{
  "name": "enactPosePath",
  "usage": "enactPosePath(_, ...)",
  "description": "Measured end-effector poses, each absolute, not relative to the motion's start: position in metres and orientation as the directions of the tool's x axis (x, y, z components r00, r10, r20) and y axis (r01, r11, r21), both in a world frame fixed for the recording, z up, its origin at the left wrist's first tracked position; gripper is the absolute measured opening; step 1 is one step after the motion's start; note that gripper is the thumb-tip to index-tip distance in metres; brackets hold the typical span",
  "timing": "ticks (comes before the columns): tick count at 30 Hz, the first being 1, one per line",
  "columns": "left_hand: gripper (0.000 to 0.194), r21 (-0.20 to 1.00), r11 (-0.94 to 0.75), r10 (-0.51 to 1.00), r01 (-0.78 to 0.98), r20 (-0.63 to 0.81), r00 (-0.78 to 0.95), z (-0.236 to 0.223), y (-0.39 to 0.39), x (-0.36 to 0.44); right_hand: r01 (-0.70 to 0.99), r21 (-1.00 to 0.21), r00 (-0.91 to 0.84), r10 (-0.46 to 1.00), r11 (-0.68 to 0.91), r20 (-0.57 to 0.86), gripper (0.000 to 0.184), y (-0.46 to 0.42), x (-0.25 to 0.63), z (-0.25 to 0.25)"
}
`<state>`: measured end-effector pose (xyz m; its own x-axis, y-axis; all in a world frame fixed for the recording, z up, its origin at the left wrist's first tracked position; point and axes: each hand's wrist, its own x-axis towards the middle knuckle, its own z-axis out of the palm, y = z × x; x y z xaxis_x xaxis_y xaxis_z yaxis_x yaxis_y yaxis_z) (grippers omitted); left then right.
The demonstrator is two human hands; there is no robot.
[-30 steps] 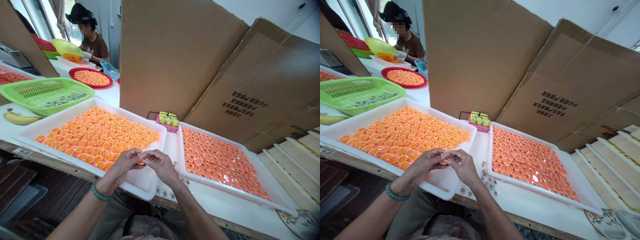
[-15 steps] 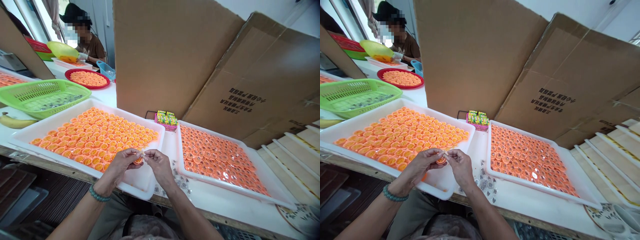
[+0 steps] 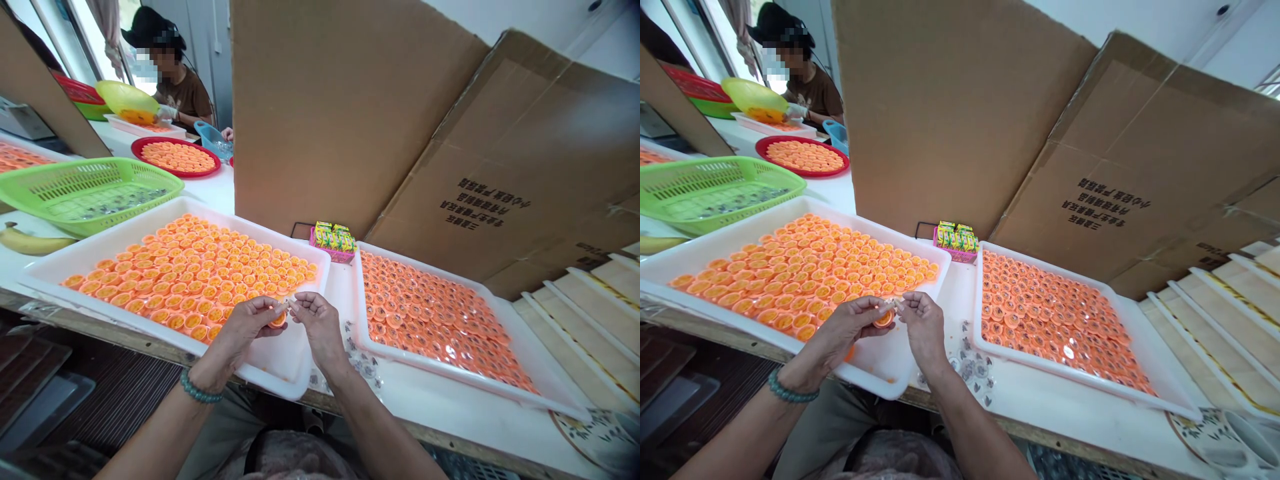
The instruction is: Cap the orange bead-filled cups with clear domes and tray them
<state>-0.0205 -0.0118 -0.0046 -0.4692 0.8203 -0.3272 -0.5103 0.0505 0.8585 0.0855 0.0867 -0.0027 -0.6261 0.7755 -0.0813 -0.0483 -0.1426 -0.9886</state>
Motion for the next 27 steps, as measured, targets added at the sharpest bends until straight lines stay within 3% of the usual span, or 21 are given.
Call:
enactPosePath(6, 0.029, 0.865, 0.06, 0.823, -0.498, -0.325, -0.465, -0.002, -0.012, -0.02, -0.008, -0.988, -0.703, 0.704, -0.154, -0.103, 0.021, 0.096, 0.084, 0.002)
enactPosePath(10, 0.036, 0.843, 0.059, 0.791, -0.534, -0.366, -0.491, 0.002, -0.013, -0.018, 0.017, -0.999, -0.761, 0.648, -0.051, -0.046, 0.018, 0.116, 0.086, 0.008)
enactPosePath(16, 0.024, 0.823, 0.048, 0.859, -0.566, -0.323, -0.396, 0.001, -0.014, -0.019, 0.107, -0.974, -0.965, 0.255, 0.198, -0.054, 0.012, 0.135, 0.087, 0.017)
enactPosePath(18, 0.022, 0.838, 0.066, 0.872, -0.541, -0.313, -0.378, -0.001, -0.013, -0.02, 0.093, -0.952, -0.982, 0.187, 0.292, -0.038, 0.012, 0.136, 0.084, 0.018)
enactPosePath(27, 0.029, 0.84, 0.047, 0.858, -0.541, -0.311, -0.409, -0.005, -0.011, -0.02, 0.011, -0.845, -0.918, 0.34, 0.535, 0.203, 0.015, 0.121, 0.089, 0.02)
